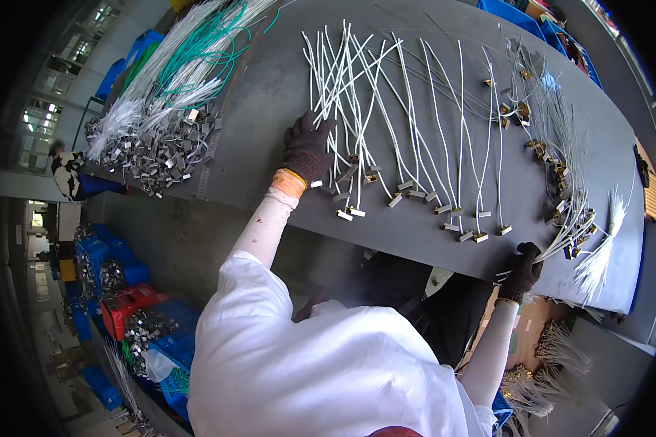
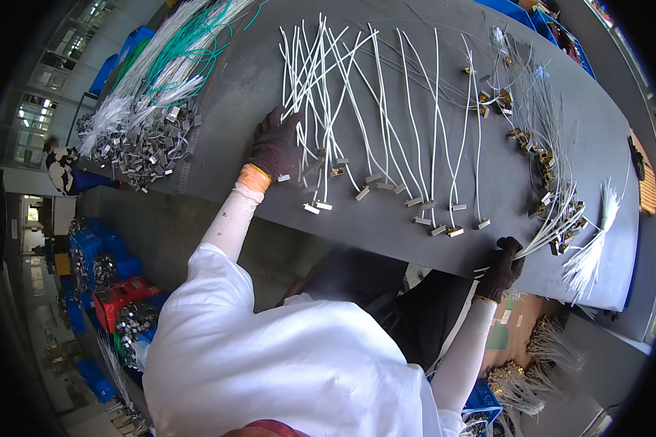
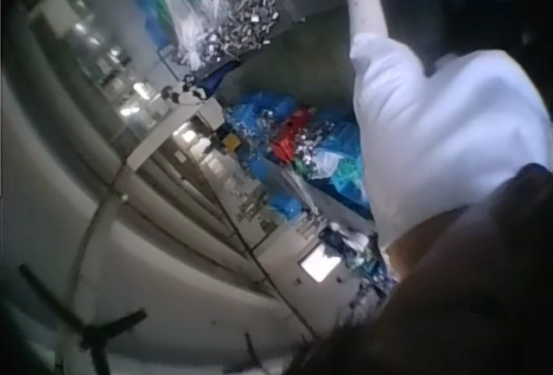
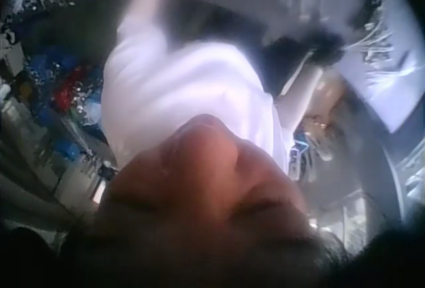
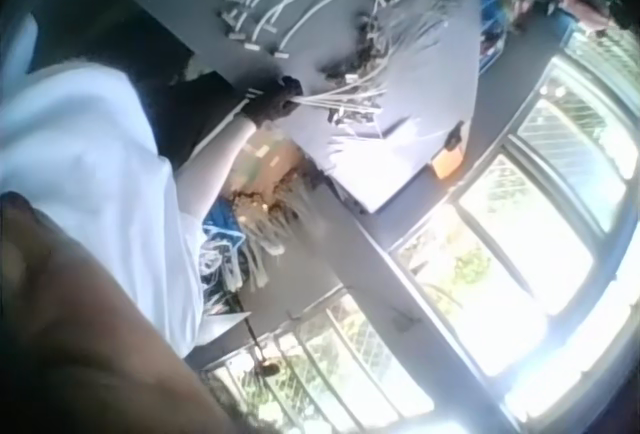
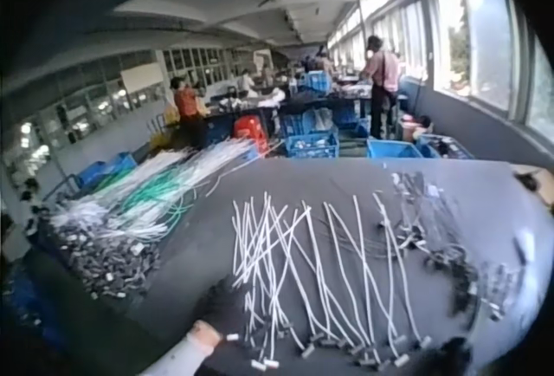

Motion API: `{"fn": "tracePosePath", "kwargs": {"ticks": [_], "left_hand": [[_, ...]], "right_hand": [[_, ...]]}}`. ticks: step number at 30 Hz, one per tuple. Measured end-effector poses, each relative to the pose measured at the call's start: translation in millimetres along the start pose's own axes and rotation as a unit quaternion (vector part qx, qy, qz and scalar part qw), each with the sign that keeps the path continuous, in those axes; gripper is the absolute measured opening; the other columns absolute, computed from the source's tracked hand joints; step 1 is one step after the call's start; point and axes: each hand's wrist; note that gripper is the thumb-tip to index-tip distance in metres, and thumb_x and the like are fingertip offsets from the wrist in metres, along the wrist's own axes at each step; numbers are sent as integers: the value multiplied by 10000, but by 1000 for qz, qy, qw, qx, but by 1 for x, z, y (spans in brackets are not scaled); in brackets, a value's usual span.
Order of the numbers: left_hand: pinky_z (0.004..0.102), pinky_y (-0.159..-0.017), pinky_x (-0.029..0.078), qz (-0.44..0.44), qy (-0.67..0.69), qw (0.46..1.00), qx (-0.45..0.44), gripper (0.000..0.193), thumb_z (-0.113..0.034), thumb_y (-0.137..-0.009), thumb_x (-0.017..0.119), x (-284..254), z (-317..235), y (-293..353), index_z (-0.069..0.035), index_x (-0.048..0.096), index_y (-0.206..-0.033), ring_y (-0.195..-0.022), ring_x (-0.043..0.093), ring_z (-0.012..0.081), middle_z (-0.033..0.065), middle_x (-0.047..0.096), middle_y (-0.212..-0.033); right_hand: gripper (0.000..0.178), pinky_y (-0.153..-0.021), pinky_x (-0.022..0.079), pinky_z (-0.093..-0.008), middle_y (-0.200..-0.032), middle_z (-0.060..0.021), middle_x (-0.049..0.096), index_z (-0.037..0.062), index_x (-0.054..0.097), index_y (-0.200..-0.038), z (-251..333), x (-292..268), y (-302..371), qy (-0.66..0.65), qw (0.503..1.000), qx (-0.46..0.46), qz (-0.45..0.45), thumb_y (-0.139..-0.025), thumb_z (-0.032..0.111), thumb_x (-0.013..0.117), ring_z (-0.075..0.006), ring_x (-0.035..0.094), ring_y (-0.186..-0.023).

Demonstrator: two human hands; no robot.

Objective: Manual bundling of white wires and metal connectors at an assembly station.

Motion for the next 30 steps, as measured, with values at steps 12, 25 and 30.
{"fn": "tracePosePath", "kwargs": {"ticks": [12,25,30], "left_hand": [[512,-1141,232,1,12,999,36,492,-282,-699,770,0,0,-2,-258,654,-1176,-1405,254,325,103,340,-1456],[554,-1027,341,-24,-50,998,-40,477,-527,-759,683,-1,-34,-20,-145,722,-1043,-1254,424,367,163,444,-1371],[581,-1019,317,74,-42,993,-82,538,-484,-726,741,-11,-36,-23,-162,662,-1150,-1282,368,373,165,401,-1380]], "right_hand": [[197,-606,419,-271,-777,-12,643,69,669,-863,-13,-12,-12,7,1000,8,7,-881,265,662,-97,498,-630],[282,-622,377,-275,-735,-8,575,62,665,-853,-1,-4,-1,16,999,-34,23,-894,340,638,-106,460,-640],[284,-623,375,-273,-742,-6,576,63,661,-849,9,-2,5,52,998,-25,13,-893,342,632,-106,457,-651]]}}
Point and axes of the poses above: each hand's wrist, its own y-axis away from the middle knuckle, its own x-axis out of the palm, z = x × y
